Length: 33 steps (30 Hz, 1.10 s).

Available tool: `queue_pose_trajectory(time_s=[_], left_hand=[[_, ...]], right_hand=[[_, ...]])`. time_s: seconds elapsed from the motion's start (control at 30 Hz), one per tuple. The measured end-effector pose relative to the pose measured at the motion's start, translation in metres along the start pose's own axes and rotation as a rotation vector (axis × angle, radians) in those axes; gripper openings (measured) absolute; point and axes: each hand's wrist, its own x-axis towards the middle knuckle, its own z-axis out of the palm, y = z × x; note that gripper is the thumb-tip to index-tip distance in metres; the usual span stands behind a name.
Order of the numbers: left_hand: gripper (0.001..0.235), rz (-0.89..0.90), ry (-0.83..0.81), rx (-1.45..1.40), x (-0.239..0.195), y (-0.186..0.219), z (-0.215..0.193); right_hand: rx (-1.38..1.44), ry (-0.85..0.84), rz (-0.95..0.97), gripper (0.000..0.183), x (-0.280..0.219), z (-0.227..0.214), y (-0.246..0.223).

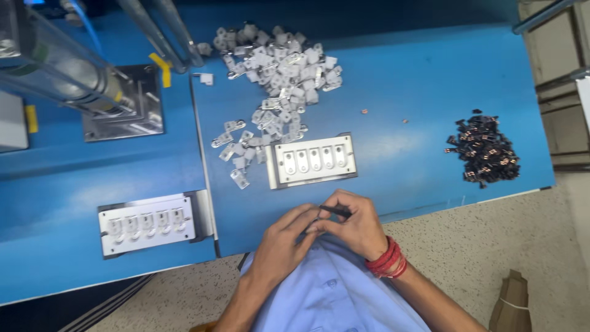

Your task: The person assembles small electrical components by inserting metal pins into white plastic housings using tweezers. They place the assembled units into a metal tray and occasionally hand the tray to a coworker. The person also retrieves additional metal pins from a blue bin during the process.

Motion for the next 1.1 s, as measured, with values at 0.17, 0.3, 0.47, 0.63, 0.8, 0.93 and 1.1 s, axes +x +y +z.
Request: queue_pose_trajectory(time_s=[0.17, 0.3, 0.47, 0.63, 0.8, 0.93, 1.1], left_hand=[[0.029, -0.214, 0.091, -0.050, 0.018, 0.002, 0.021], [0.028, -0.273, 0.135, -0.063, 0.025, 0.001, 0.043], [0.031, -0.359, 0.123, -0.055, 0.030, 0.010, 0.053], [0.031, -0.199, 0.131, -0.105, 0.031, 0.017, 0.044], [0.032, -0.215, 0.060, -0.055, 0.025, 0.013, 0.019], [0.033, -0.184, -0.002, -0.032, 0.028, 0.010, 0.006], [0.031, -0.288, -0.057, -0.022, 0.032, 0.005, -0.009]], right_hand=[[-0.074, -0.089, -0.296, 0.014, -0.005, -0.029, 0.019], [-0.418, 0.009, -0.276, 0.018, -0.027, -0.055, 0.007], [-0.294, 0.097, -0.573, 0.021, -0.048, -0.067, -0.015], [-0.338, 0.039, -0.551, 0.022, -0.028, -0.061, -0.009], [-0.318, 0.053, -0.513, 0.024, -0.036, -0.052, -0.018], [-0.329, 0.060, -0.473, 0.023, -0.020, -0.034, -0.027], [-0.428, 0.074, -0.557, 0.023, -0.024, -0.026, -0.039]])
